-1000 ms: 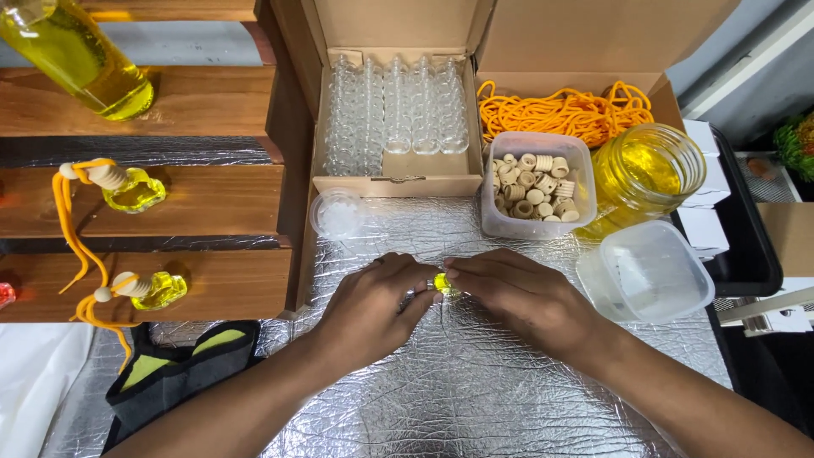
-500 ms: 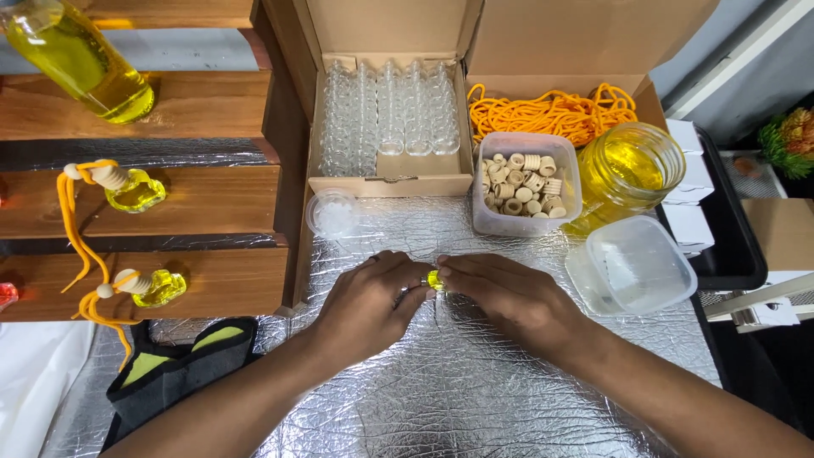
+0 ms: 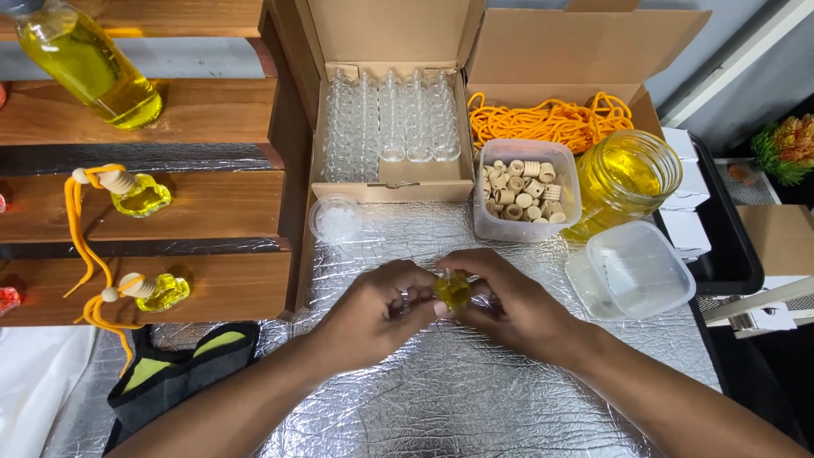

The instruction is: Assembling a decorative perfume bottle cap by threading a string through a wooden bead and attaching it to the cap.

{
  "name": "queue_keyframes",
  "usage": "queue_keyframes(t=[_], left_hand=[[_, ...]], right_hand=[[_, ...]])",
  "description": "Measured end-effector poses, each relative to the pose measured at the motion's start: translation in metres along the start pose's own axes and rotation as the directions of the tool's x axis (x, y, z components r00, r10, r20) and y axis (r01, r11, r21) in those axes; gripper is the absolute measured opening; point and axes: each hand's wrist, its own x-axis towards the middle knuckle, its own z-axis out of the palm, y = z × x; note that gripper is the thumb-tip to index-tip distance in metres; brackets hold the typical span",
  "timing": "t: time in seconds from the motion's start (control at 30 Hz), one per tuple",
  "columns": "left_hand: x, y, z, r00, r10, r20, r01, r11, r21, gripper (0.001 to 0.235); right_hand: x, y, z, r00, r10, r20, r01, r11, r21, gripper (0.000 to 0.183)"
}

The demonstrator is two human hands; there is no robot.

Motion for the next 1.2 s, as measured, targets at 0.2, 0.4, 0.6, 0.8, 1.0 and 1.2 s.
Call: queue_keyframes(t=[0.2,0.4,0.6,0.8,1.0,1.2], left_hand=[[0.001,0.022,-0.003,0.996,0.026,0.089,-0.03,0.998,0.051,0.011],[-0.001,0.019,0.001,0.994,0.075,0.075,-0.081,0.994,0.076,0.011],[-0.001,0.02,0.0,0.997,0.063,0.051,-0.067,0.994,0.085,0.014],[0.003,0.025,0.0,0.995,0.041,0.087,-0.033,0.996,-0.086,0.022],[0.003,0.025,-0.003,0.96,-0.131,0.249,0.219,0.903,-0.37,0.049],[0.0,0.015,0.003,0.922,-0.207,0.326,0.356,0.782,-0.511,0.04]], right_hand=[[0.002,-0.006,-0.018,0.977,-0.204,0.067,0.211,0.969,-0.132,0.06],[0.001,-0.002,-0.017,0.949,-0.304,0.079,0.314,0.927,-0.207,0.066],[-0.006,-0.001,-0.02,0.965,-0.236,0.117,0.256,0.945,-0.202,0.066],[0.001,0.004,-0.016,0.936,-0.351,0.021,0.347,0.914,-0.212,0.064],[0.0,-0.008,-0.012,0.942,-0.334,-0.019,0.325,0.928,-0.183,0.068],[0.0,-0.004,-0.012,0.934,-0.356,0.013,0.354,0.926,-0.13,0.069]])
